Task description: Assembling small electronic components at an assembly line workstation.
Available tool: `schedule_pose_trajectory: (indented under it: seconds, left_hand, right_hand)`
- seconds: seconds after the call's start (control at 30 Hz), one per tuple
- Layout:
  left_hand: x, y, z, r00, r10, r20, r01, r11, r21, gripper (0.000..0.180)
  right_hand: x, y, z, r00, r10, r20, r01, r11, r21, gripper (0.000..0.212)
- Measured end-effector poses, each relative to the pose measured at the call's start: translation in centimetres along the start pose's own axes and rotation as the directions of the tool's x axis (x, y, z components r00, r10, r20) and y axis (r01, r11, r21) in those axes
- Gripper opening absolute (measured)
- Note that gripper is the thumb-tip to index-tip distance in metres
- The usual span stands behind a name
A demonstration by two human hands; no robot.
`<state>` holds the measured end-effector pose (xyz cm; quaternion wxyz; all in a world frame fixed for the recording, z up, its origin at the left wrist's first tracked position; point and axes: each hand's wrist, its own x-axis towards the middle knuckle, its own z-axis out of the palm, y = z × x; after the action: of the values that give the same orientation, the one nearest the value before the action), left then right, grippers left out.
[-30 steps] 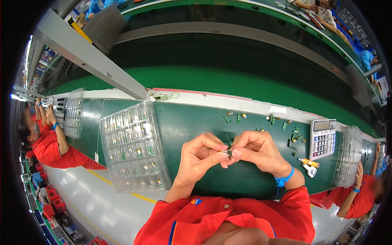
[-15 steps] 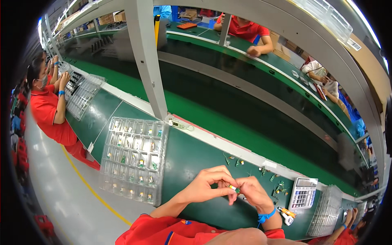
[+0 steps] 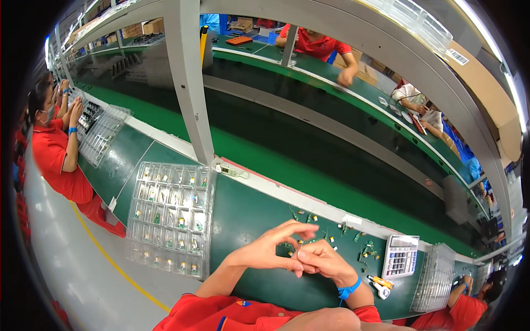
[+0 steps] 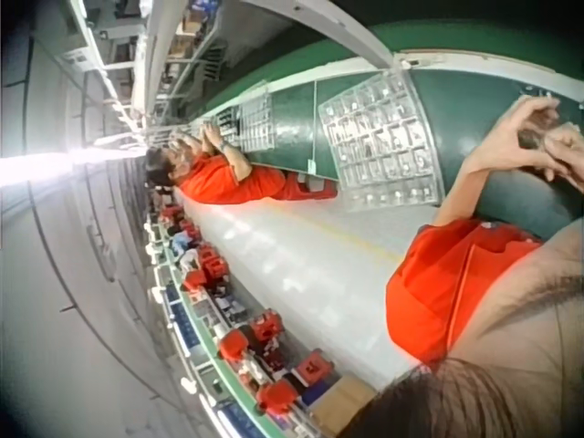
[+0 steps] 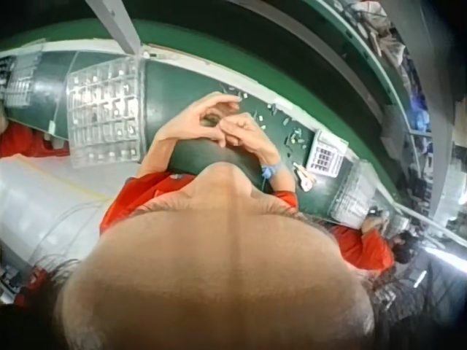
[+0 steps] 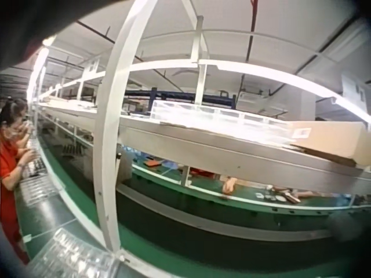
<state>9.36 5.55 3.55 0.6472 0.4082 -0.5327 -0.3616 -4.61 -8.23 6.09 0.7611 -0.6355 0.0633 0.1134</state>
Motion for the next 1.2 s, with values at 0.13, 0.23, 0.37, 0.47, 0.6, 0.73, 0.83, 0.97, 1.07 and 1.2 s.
schedule_pose_trajectory:
  seconds: [0.13,0.23,0.37,0.47,0.6,0.73,0.83,0.97,1.07,1.2]
  left_hand:
    - [0.1,-0.8,3.0,0.964,-0.264,0.020,0.249,0.877,-0.412,0.080]
    - [0.4,-2.2,4.6,0.977,-0.211,-0.031,0.185,0.911,-0.368,0.065]
    - [0.6,-2.4,5.1,0.981,-0.170,-0.095,0.125,0.922,-0.365,0.052]
    - [0.7,-2.2,5.1,0.983,-0.141,-0.114,0.090,0.926,-0.367,0.048]
    - [0.7,-1.8,5.2,0.981,-0.155,-0.114,0.104,0.926,-0.362,0.045]
    - [0.4,-0.9,5.0,0.936,-0.340,-0.089,0.287,0.885,-0.367,0.045]
    - [0.4,-1.9,5.4,0.979,-0.110,-0.169,0.075,0.976,-0.203,0.051]
    - [0.2,-1.6,4.7,0.910,-0.005,-0.415,0.049,0.994,0.096,0.057]
    - [0.6,-1.4,4.8,0.884,-0.001,-0.467,0.072,0.989,0.133,0.054]
    - [0.2,-1.4,4.4,0.867,-0.038,-0.498,0.106,0.988,0.110,0.045]
  right_hand:
    - [0.3,0.8,0.9,0.932,-0.274,-0.238,0.210,0.942,-0.263,0.033]
    - [0.1,0.8,1.0,0.919,-0.283,-0.275,0.231,0.951,-0.206,0.033]
    - [0.3,1.4,1.3,0.864,-0.372,-0.339,0.292,0.919,-0.264,0.035]
    - [0.8,0.6,1.9,0.811,-0.460,-0.362,0.339,0.874,-0.349,0.041]
    - [0.2,1.2,2.0,0.834,-0.396,-0.384,0.324,0.915,-0.240,0.036]
    - [0.0,1.3,1.6,0.909,-0.245,-0.336,0.225,0.969,-0.100,0.036]
    - [0.1,1.7,1.7,0.840,-0.413,-0.352,0.376,0.910,-0.173,0.037]
    - [0.8,1.7,0.6,0.673,-0.570,-0.471,0.433,0.820,-0.373,0.040]
    - [1.0,2.1,1.1,0.601,-0.649,-0.467,0.374,0.744,-0.554,0.041]
    - [1.1,1.1,0.9,0.555,-0.674,-0.487,0.343,0.720,-0.604,0.041]
